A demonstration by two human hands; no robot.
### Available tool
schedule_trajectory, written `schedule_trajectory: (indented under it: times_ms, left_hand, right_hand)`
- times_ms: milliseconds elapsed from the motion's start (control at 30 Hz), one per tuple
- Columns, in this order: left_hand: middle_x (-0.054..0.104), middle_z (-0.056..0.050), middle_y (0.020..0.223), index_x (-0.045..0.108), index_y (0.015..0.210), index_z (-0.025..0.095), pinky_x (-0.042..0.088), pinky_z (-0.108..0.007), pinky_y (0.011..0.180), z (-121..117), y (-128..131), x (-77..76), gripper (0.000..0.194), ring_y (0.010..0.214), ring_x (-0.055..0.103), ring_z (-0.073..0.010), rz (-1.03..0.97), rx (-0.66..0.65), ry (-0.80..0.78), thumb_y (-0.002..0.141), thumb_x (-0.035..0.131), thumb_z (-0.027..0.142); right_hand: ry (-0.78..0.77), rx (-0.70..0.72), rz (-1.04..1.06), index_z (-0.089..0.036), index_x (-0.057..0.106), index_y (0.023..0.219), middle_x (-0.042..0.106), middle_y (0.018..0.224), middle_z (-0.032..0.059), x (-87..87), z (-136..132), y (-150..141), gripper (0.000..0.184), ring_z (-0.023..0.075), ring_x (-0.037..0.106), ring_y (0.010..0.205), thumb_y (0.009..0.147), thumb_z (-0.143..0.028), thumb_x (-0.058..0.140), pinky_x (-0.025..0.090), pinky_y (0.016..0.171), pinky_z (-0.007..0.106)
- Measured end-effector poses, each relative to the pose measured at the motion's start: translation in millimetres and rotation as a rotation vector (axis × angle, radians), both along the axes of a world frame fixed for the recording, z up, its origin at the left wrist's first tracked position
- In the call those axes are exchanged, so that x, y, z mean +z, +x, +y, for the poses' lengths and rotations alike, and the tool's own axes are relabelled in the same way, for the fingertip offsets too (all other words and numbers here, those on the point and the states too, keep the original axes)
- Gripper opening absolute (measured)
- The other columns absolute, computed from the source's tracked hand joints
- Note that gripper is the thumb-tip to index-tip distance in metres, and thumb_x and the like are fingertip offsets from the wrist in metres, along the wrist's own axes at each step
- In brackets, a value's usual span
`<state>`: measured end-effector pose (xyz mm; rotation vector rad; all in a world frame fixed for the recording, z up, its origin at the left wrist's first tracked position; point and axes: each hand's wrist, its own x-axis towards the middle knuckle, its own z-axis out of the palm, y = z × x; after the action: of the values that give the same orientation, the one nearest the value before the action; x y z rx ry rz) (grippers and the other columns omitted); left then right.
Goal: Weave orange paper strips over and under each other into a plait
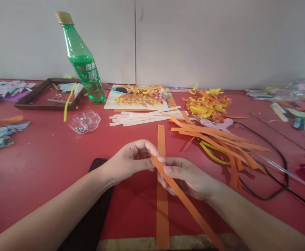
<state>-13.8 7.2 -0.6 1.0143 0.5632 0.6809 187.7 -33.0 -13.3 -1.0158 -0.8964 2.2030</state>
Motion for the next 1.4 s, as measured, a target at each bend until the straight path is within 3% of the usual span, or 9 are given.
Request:
schedule_trajectory:
  times_ms: [100,233,300,433,533,700,833,1200,1400]
  left_hand:
    - [0.07,-0.005,0.094,0.067,0.09,0.016,0.056,-0.026,0.078,-1.3,0.6,0.4,0.014,0.085,0.068,-0.0144,-0.007,0.0,0.01,0.08,0.077,0.017]
    - [0.065,-0.003,0.102,0.066,0.098,0.019,0.059,-0.027,0.075,-1.9,2.5,1.5,0.021,0.084,0.067,-0.0135,0.074,0.117,-0.063,0.079,0.077,0.02]
    - [0.065,-0.002,0.094,0.065,0.096,0.019,0.06,-0.027,0.072,-1.6,3.5,2.2,0.018,0.079,0.067,-0.0131,0.11,0.161,-0.142,0.081,0.075,0.022]
    - [0.067,-0.003,0.081,0.064,0.085,0.015,0.06,-0.026,0.063,-1.3,4.6,4.0,0.02,0.072,0.068,-0.0149,0.109,0.096,-0.215,0.082,0.073,0.033]
    - [0.067,-0.002,0.072,0.063,0.078,0.015,0.058,-0.023,0.061,-2.2,4.9,5.3,0.024,0.066,0.067,-0.0128,0.158,0.066,-0.166,0.08,0.076,0.034]
    - [0.066,-0.001,0.066,0.065,0.08,0.014,0.058,-0.022,0.061,-4.6,6.4,7.2,0.023,0.064,0.067,-0.0117,0.26,-0.021,-0.093,0.08,0.076,0.034]
    - [0.066,-0.001,0.066,0.067,0.08,0.014,0.058,-0.023,0.062,-5.6,7.4,7.0,0.022,0.063,0.067,-0.012,0.282,-0.054,-0.037,0.08,0.076,0.034]
    - [0.069,-0.002,0.065,0.066,0.077,0.015,0.055,-0.022,0.062,-8.3,7.1,7.3,0.017,0.061,0.066,-0.0124,0.439,-0.028,0.16,0.082,0.072,0.031]
    - [0.068,-0.002,0.065,0.065,0.077,0.015,0.054,-0.023,0.062,-8.2,6.0,6.4,0.019,0.06,0.065,-0.0119,0.431,-0.02,0.169,0.085,0.067,0.032]
  right_hand:
    - [-0.014,-0.019,-0.023,-0.016,0.054,0.073,0.053,0.054,-0.006,1.0,0.4,0.2,0.041,0.0032,0.037,0.041,0.068,-0.045,0.084,0.022,0.037,0.016]
    - [-0.007,-0.113,-0.037,-0.017,0.051,0.069,0.045,0.05,-0.0093,2.0,0.5,-0.6,0.043,0.0027,0.036,0.041,0.068,-0.042,0.086,0.023,0.038,0.015]
    - [0.008,-0.157,-0.056,-0.017,0.055,0.072,0.049,0.054,-0.0084,2.1,0.7,-1.1,0.04,0.0028,0.037,0.042,0.068,-0.043,0.085,0.025,0.039,0.014]
    - [0.065,-0.164,-0.104,-0.017,0.063,0.082,0.066,0.076,-0.0013,2.9,1.5,-2.1,0.035,0.0028,0.042,0.047,0.068,-0.04,0.086,0.027,0.04,0.015]
    - [0.084,-0.136,-0.115,-0.017,0.063,0.085,0.069,0.083,0.0015,3.7,1.9,-2.9,0.034,0.0026,0.042,0.047,0.071,-0.041,0.083,0.027,0.04,0.016]
    - [0.147,-0.225,-0.121,-0.018,0.06,0.078,0.055,0.057,-0.0049,1.9,2.8,-2.9,0.031,0.0054,0.044,0.046,0.077,-0.042,0.078,0.028,0.042,0.017]
    - [0.276,-0.238,-0.17,-0.017,0.06,0.076,0.051,0.058,-0.0058,1.4,3.5,-1.4,0.027,0.0056,0.044,0.047,0.078,-0.038,0.076,0.03,0.042,0.019]
    - [0.495,-0.18,-0.306,-0.017,0.059,0.076,0.048,0.058,-0.0057,2.1,2.7,0.7,0.027,0.0066,0.04,0.049,0.083,-0.039,0.072,0.03,0.045,0.023]
    - [0.572,-0.21,-0.344,-0.017,0.058,0.076,0.048,0.059,-0.0054,3.1,1.1,-1.0,0.024,0.007,0.04,0.051,0.084,-0.037,0.071,0.03,0.046,0.023]
